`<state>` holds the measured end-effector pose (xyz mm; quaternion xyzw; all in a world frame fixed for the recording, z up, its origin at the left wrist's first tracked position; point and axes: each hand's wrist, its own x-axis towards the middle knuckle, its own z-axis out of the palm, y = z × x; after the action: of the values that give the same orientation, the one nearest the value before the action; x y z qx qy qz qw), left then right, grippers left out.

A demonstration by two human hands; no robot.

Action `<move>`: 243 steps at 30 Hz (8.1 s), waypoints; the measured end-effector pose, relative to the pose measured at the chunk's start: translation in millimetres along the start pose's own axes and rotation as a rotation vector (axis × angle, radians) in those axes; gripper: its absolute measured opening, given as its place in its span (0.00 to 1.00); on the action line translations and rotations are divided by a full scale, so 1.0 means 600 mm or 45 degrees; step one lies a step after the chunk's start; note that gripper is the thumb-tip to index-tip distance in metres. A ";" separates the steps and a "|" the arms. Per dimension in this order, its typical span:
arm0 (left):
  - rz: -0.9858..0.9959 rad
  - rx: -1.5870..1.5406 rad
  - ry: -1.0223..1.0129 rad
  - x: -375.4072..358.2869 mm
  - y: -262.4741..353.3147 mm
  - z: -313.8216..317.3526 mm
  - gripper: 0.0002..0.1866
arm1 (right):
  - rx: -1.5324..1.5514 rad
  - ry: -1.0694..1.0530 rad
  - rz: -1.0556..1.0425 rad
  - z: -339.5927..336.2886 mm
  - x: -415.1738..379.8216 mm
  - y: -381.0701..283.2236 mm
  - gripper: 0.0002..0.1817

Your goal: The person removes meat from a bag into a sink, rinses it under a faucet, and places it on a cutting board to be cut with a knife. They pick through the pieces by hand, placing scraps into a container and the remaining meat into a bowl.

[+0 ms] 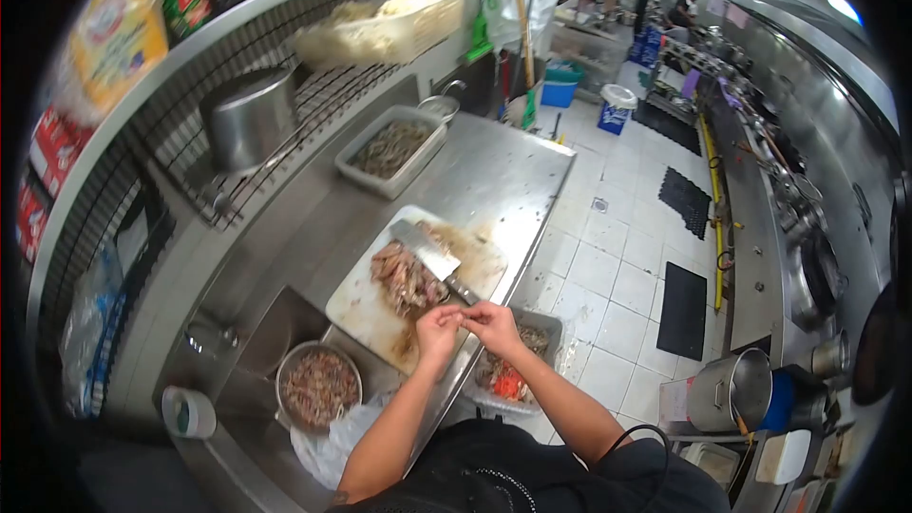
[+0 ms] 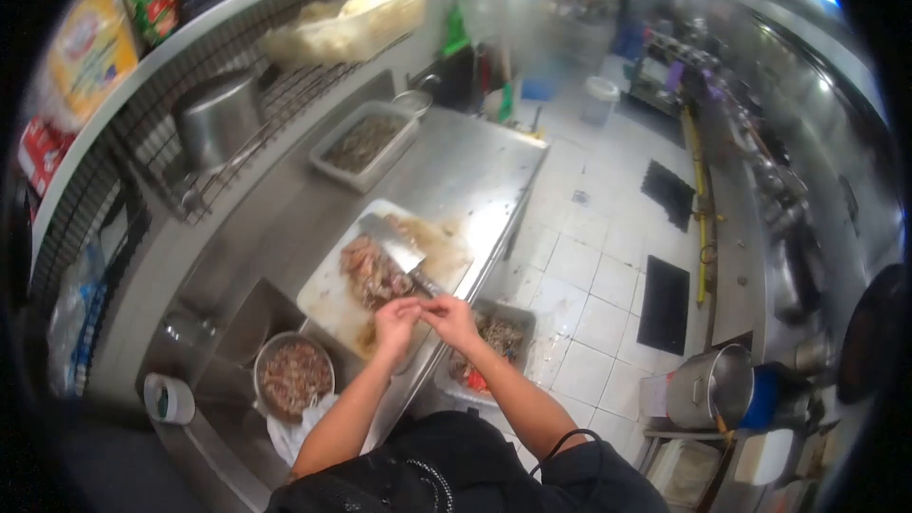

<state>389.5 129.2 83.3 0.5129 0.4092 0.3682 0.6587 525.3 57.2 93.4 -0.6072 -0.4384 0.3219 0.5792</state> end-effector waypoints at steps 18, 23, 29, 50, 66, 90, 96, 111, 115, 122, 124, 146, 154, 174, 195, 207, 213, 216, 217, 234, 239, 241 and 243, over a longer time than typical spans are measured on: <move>-0.327 -0.227 -0.198 0.000 0.049 0.135 0.10 | -0.079 0.597 0.022 -0.213 -0.038 0.082 0.04; -0.368 -0.630 -0.178 -0.025 0.079 -0.003 0.09 | -0.870 0.304 -0.002 -0.217 -0.038 0.217 0.14; -0.159 -0.610 0.604 -0.066 0.001 -0.368 0.09 | -1.225 0.140 0.442 -0.192 -0.006 0.208 0.14; 0.140 0.989 1.224 -0.039 0.113 -0.856 0.26 | -0.745 -0.648 -0.146 0.352 0.100 -0.036 0.15; 0.276 0.084 1.283 -0.285 0.065 -0.897 0.19 | -0.085 -1.065 -0.059 1.076 0.071 -0.160 0.06; 0.472 0.867 0.011 -0.008 -0.031 -0.220 0.18 | -0.899 -0.346 -0.060 0.143 0.029 0.053 0.14; 0.434 1.082 -0.054 0.010 -0.057 -0.148 0.16 | -0.773 -0.252 -0.086 0.124 0.024 0.045 0.09; 0.292 0.353 -0.156 0.030 0.009 -0.014 0.10 | -0.042 0.313 -0.137 0.000 0.013 0.008 0.09; 0.198 0.255 -0.323 0.024 0.058 0.079 0.10 | 0.169 0.235 -0.038 -0.074 0.005 0.015 0.08; 0.111 0.224 -0.486 0.046 0.046 0.188 0.08 | 0.115 0.378 -0.157 -0.189 -0.021 0.007 0.03; 0.080 0.274 -0.511 0.047 0.038 0.215 0.06 | 0.151 0.408 -0.103 -0.203 -0.027 0.009 0.03; 0.124 0.630 -0.558 0.033 0.025 0.280 0.06 | 0.263 0.380 -0.064 -0.261 -0.056 0.048 0.09; 0.020 0.696 -0.646 0.039 0.022 0.280 0.08 | 0.159 0.422 -0.050 -0.257 -0.058 0.043 0.10; -0.159 0.335 -0.483 0.036 0.017 0.260 0.03 | -0.016 0.313 -0.126 -0.248 -0.053 0.020 0.06; -0.183 -0.216 0.528 -0.085 0.064 -0.477 0.09 | -0.651 0.151 0.121 -0.180 0.010 0.169 0.09; 0.006 0.627 0.401 0.085 -0.006 -0.446 0.14 | -1.157 -0.416 0.051 0.055 0.172 0.019 0.42; 0.280 0.975 0.229 0.243 0.038 -0.277 0.17 | -0.368 -0.219 0.470 0.022 0.169 -0.002 0.27; 0.207 1.070 0.266 0.311 0.040 -0.243 0.19 | -0.257 -0.195 0.538 -0.020 0.133 -0.071 0.18; 0.222 1.139 0.300 0.334 0.027 -0.240 0.20 | -0.236 -0.199 0.536 -0.039 0.124 -0.085 0.17; 0.118 0.207 0.453 0.119 -0.039 -0.193 0.06 | 0.002 -0.150 0.542 -0.104 -0.050 -0.006 0.10; 0.017 0.348 0.530 -0.008 -0.116 -0.202 0.05 | -0.313 -0.441 0.299 -0.054 -0.057 -0.056 0.15; 0.147 0.704 0.553 -0.054 -0.086 -0.202 0.07 | -0.378 -0.558 0.305 -0.038 -0.063 -0.057 0.18; 0.205 0.779 0.586 -0.069 -0.082 -0.209 0.07 | -0.499 -0.652 0.122 -0.012 -0.064 -0.063 0.17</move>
<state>261.4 128.6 24.5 0.6202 0.5956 0.3851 0.3352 510.1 17.2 126.8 -0.6263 -0.5946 0.4005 0.3064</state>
